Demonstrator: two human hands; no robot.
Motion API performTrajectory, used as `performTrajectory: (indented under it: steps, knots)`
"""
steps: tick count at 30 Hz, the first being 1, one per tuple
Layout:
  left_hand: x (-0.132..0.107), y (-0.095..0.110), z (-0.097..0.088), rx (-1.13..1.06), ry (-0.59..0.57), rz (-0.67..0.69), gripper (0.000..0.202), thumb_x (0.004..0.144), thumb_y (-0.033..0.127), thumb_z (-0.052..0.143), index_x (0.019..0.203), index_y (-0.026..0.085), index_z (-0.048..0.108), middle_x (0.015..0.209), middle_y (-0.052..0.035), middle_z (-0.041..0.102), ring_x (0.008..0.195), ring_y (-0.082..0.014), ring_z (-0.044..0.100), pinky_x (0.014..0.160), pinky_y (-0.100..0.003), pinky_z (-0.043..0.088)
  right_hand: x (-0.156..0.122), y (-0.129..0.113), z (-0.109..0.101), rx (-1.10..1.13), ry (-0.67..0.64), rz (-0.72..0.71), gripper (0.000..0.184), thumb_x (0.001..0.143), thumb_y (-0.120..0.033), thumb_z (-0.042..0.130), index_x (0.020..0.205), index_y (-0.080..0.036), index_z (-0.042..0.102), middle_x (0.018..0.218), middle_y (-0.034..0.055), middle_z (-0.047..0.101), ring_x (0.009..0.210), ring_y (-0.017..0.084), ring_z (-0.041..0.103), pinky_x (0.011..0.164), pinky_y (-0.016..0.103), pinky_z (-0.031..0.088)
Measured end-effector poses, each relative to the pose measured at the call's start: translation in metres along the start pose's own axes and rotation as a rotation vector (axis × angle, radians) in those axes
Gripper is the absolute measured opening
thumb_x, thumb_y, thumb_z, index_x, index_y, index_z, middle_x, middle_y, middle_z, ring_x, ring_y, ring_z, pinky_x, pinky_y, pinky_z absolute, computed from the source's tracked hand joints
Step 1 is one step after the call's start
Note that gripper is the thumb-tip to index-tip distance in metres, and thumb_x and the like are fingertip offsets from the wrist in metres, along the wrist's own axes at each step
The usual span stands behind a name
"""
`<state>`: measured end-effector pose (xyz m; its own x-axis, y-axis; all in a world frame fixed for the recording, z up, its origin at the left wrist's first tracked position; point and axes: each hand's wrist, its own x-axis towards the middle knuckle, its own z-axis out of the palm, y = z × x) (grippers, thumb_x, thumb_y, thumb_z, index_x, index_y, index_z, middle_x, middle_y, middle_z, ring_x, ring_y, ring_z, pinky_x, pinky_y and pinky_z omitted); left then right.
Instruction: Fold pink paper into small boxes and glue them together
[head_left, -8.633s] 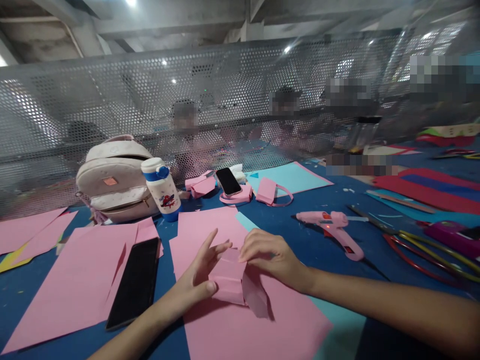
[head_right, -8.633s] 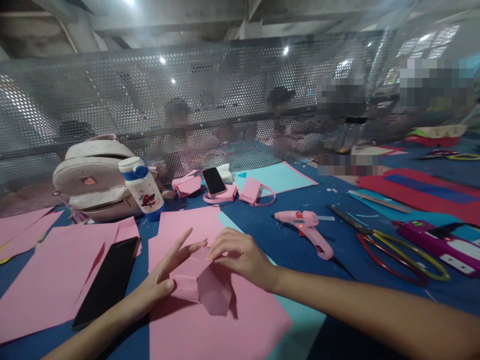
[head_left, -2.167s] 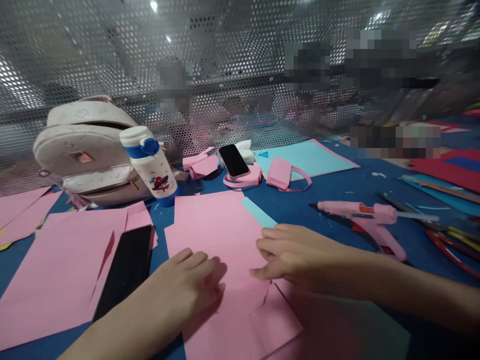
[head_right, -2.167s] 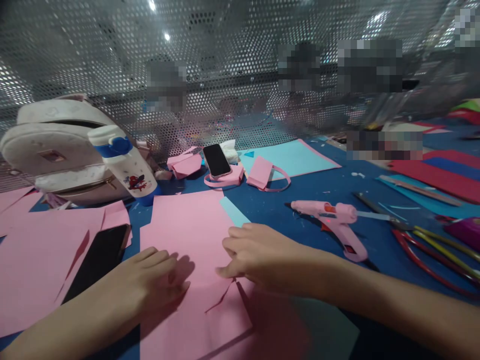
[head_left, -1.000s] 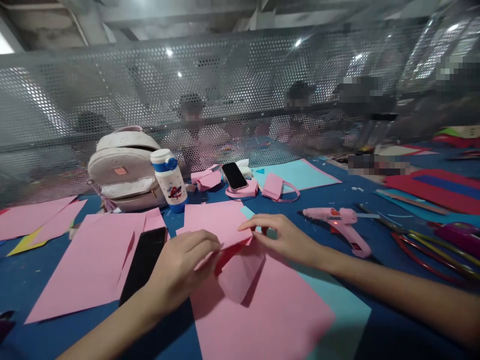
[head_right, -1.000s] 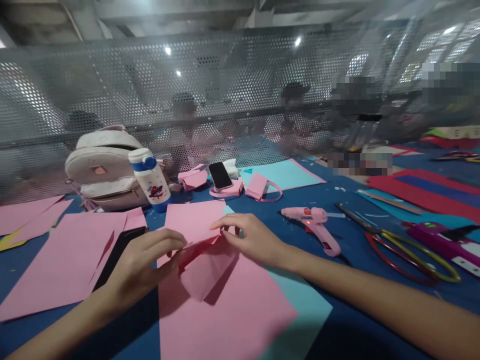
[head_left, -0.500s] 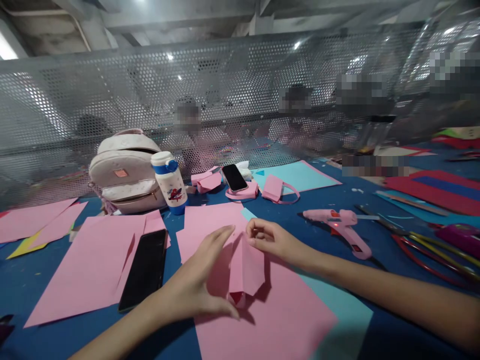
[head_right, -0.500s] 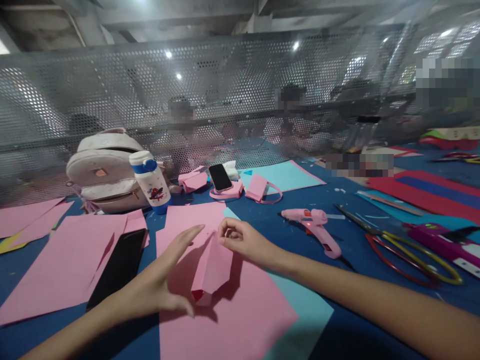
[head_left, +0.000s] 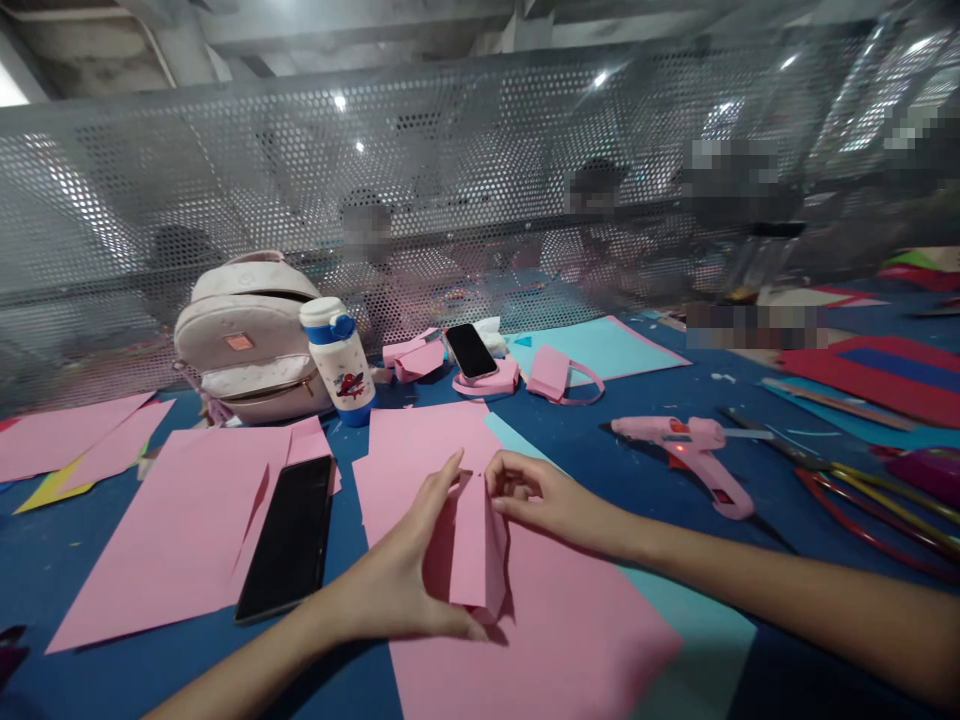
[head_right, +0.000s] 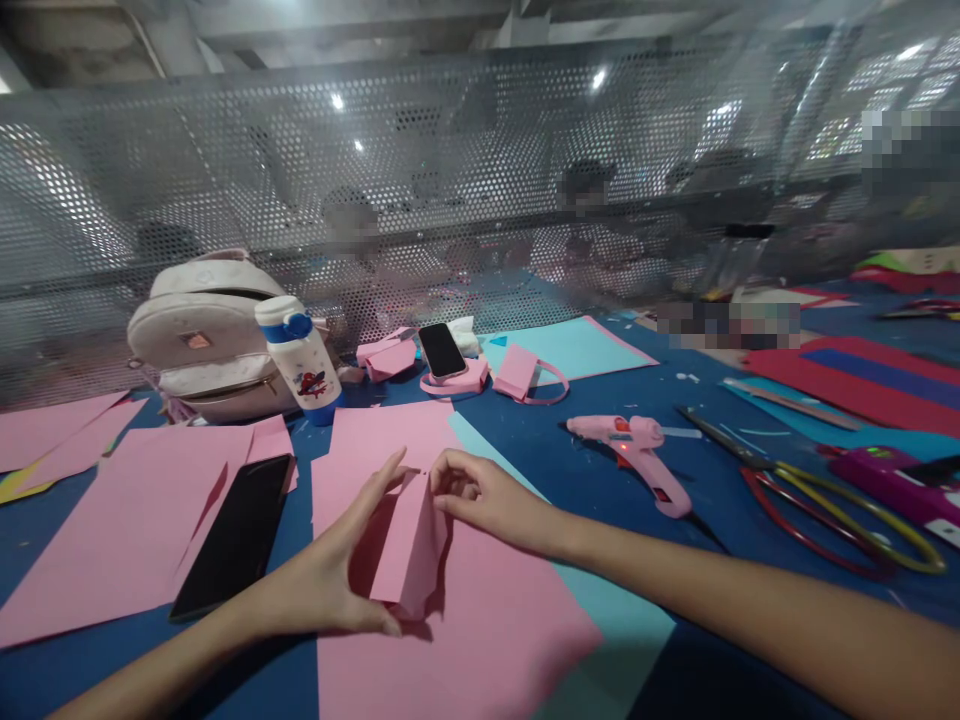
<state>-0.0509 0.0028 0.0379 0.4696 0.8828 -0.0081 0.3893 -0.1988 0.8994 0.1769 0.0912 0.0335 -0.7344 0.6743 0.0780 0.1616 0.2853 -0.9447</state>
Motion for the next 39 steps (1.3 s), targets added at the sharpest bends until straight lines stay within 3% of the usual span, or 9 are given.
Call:
performTrajectory:
  steps: [7, 10, 14, 20, 23, 28, 32, 35, 39]
  knots:
    - [0.002, 0.002, 0.005, 0.062, 0.095, -0.002, 0.145, 0.057, 0.039, 0.092, 0.155, 0.038, -0.015, 0.159, -0.0104, 0.020, 0.149, -0.0355, 0.021, 0.120, -0.057, 0.024, -0.004, 0.001, 0.001, -0.044, 0.070, -0.017, 0.018, 0.093, -0.036, 0.062, 0.096, -0.019, 0.056, 0.089, -0.0008, 0.056, 0.069, 0.012, 0.046, 0.065, 0.025, 0.039]
    - [0.002, 0.002, 0.007, 0.107, 0.104, 0.024, 0.147, 0.056, 0.041, 0.093, 0.155, 0.036, -0.016, 0.161, -0.0125, 0.014, 0.150, -0.0388, 0.015, 0.119, -0.060, 0.022, -0.006, 0.002, 0.001, -0.029, 0.076, -0.059, 0.030, 0.092, -0.041, 0.065, 0.112, -0.021, 0.055, 0.110, 0.0033, 0.057, 0.090, 0.016, 0.055, 0.077, 0.027, 0.044]
    - [0.001, 0.001, 0.008, 0.118, 0.111, 0.039, 0.147, 0.056, 0.041, 0.093, 0.156, 0.033, -0.014, 0.163, -0.0149, 0.007, 0.151, -0.0417, 0.010, 0.118, -0.061, 0.024, -0.009, 0.001, 0.003, -0.051, 0.009, -0.113, 0.059, 0.087, -0.046, 0.071, 0.137, -0.026, 0.046, 0.139, 0.0069, 0.047, 0.123, 0.022, 0.048, 0.099, 0.032, 0.041]
    - [0.004, -0.001, 0.006, 0.072, 0.130, 0.020, 0.144, 0.057, 0.038, 0.092, 0.157, 0.031, -0.011, 0.163, -0.0155, 0.010, 0.151, -0.0412, 0.011, 0.119, -0.061, 0.022, -0.009, -0.001, 0.004, -0.074, 0.028, -0.088, 0.054, 0.089, -0.049, 0.067, 0.133, -0.023, 0.050, 0.134, 0.0090, 0.052, 0.110, 0.021, 0.054, 0.096, 0.034, 0.045]
    - [0.004, -0.001, 0.004, 0.051, 0.117, 0.045, 0.133, 0.061, 0.033, 0.090, 0.158, 0.033, -0.002, 0.164, -0.0117, 0.010, 0.151, -0.0385, 0.009, 0.121, -0.058, 0.019, -0.008, 0.000, 0.004, -0.022, 0.098, -0.051, 0.040, 0.095, -0.048, 0.057, 0.126, -0.022, 0.054, 0.124, 0.0082, 0.057, 0.104, 0.021, 0.056, 0.092, 0.035, 0.047]
    - [0.000, 0.002, -0.001, 0.033, 0.100, 0.068, 0.086, 0.082, 0.025, 0.066, 0.156, 0.036, 0.023, 0.166, -0.0010, 0.010, 0.154, -0.0302, 0.005, 0.123, -0.054, 0.011, -0.007, -0.002, 0.005, 0.057, 0.139, -0.083, 0.031, 0.098, -0.039, 0.053, 0.123, -0.022, 0.052, 0.110, 0.0065, 0.061, 0.102, 0.020, 0.058, 0.087, 0.033, 0.047]
    - [0.001, 0.006, -0.003, -0.074, 0.151, 0.108, 0.062, 0.089, 0.026, 0.053, 0.150, 0.029, 0.041, 0.162, -0.0016, 0.030, 0.152, -0.0262, 0.019, 0.124, -0.049, 0.012, -0.007, -0.005, 0.001, -0.045, 0.220, -0.185, 0.024, 0.096, -0.034, 0.056, 0.117, -0.023, 0.059, 0.104, 0.0051, 0.060, 0.086, 0.017, 0.056, 0.078, 0.029, 0.045]
    - [0.003, 0.011, 0.002, -0.209, 0.198, 0.054, 0.044, 0.094, 0.037, 0.048, 0.134, 0.022, 0.061, 0.145, -0.0062, 0.055, 0.138, -0.0281, 0.044, 0.119, -0.046, 0.029, -0.007, -0.012, -0.004, -0.152, 0.275, -0.276, 0.018, 0.094, -0.035, 0.061, 0.102, -0.021, 0.069, 0.094, 0.0044, 0.059, 0.082, 0.017, 0.052, 0.076, 0.029, 0.042]
    - [0.000, 0.017, 0.016, -0.277, 0.190, -0.078, 0.041, 0.094, 0.050, 0.051, 0.104, 0.016, 0.072, 0.105, -0.0057, 0.072, 0.099, -0.0253, 0.064, 0.089, -0.035, 0.052, -0.006, -0.026, -0.009, -0.121, 0.198, -0.193, 0.028, 0.090, -0.043, 0.065, 0.081, -0.017, 0.069, 0.083, 0.0032, 0.060, 0.075, 0.016, 0.053, 0.070, 0.028, 0.041]
